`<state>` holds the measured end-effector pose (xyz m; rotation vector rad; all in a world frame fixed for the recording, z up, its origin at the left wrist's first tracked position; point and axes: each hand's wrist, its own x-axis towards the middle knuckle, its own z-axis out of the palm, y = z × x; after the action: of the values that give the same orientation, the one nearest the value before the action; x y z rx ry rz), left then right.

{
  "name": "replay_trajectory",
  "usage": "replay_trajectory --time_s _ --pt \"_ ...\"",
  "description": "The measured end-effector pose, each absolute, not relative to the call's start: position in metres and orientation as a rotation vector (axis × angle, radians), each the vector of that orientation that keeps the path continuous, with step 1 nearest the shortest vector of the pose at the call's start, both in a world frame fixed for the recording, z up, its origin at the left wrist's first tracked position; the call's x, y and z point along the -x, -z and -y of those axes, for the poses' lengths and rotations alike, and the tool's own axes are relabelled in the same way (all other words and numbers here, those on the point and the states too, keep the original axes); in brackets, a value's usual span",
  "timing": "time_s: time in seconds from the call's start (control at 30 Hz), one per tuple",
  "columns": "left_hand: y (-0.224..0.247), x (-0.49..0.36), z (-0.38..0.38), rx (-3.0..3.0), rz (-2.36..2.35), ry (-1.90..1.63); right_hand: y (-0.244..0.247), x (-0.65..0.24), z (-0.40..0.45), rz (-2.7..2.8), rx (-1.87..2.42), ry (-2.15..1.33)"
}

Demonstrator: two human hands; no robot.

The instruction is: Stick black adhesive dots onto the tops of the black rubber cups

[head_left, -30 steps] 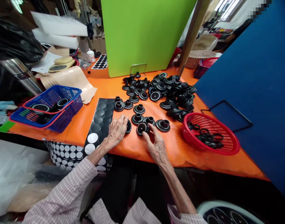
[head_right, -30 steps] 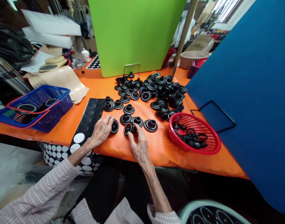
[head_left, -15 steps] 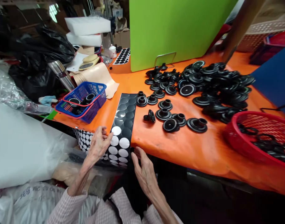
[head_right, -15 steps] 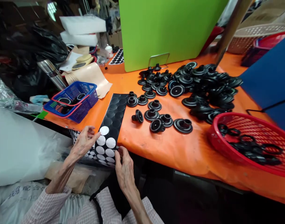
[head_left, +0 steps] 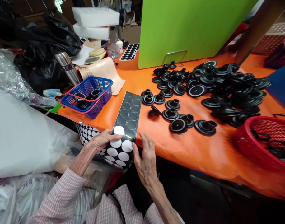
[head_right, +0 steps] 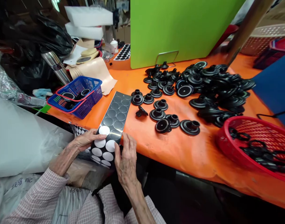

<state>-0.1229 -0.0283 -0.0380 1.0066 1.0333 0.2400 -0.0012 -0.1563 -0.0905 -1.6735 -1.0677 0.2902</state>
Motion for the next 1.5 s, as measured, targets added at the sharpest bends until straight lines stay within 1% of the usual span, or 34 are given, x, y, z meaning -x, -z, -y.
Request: replay_trajectory --time_s 0.1,0.27,0.4,0.6,0.73,0.77,0.9,0.97,1.03,1.13,1.2,1.3,1.33,1.43,1.5 --pt "0.042 0.122 0.029 -0.995 -1.054 -0.255 0.09 -0.004 0.144 1.211 1.654 -0.273" --pt "0.046 0.122 0.031 -1.071 -1.0 -0.273 0.087 -0.002 0.137 1.218 1.711 -0.201" --pt "0.047 0.12 0.032 -1.148 -0.957 -0.255 0.086 -0.003 0.136 1.261 1.724 -0.223" --pt "0.045 0.125 0.029 -1.337 -1.04 -0.251 0.081 -0.024 0.138 1.063 1.703 -0.186" --pt "0.029 0.125 0.037 -1.718 -1.409 -0.539 0.076 -0.028 0.148 1.078 1.686 -0.144" --pt "0.025 0.122 0.041 -1.74 -1.427 -0.558 0.075 -0.025 0.15 1.104 1.665 -0.149" --pt "0.017 0.099 0.056 -1.433 -1.049 -0.349 0.073 -0.01 0.157 1.225 1.551 -0.253" --pt "0.018 0.089 0.059 -1.31 -0.999 -0.395 0.072 -0.009 0.159 1.19 1.504 -0.364" --pt "0.017 0.082 0.061 -1.307 -0.983 -0.423 0.072 -0.014 0.16 0.988 1.495 -0.513" --pt "0.009 0.072 0.057 -1.555 -0.933 -0.265 0.072 -0.023 0.157 0.636 1.445 -0.7" --pt "0.002 0.062 0.047 -1.858 -1.012 -0.257 0.07 -0.028 0.154 0.529 1.41 -0.697" --pt "-0.001 0.043 0.022 -2.227 -1.143 -0.438 0.066 -0.039 0.155 0.489 1.412 -0.586" --pt "0.001 0.036 0.013 -2.295 -1.11 -0.419 0.065 -0.044 0.158 0.497 1.422 -0.559" --pt "0.012 0.023 -0.007 -2.409 -0.927 -0.183 0.066 -0.061 0.173 0.549 1.466 -0.568" --pt "0.019 0.02 -0.009 -2.427 -0.916 -0.155 0.069 -0.07 0.185 0.579 1.506 -0.607"
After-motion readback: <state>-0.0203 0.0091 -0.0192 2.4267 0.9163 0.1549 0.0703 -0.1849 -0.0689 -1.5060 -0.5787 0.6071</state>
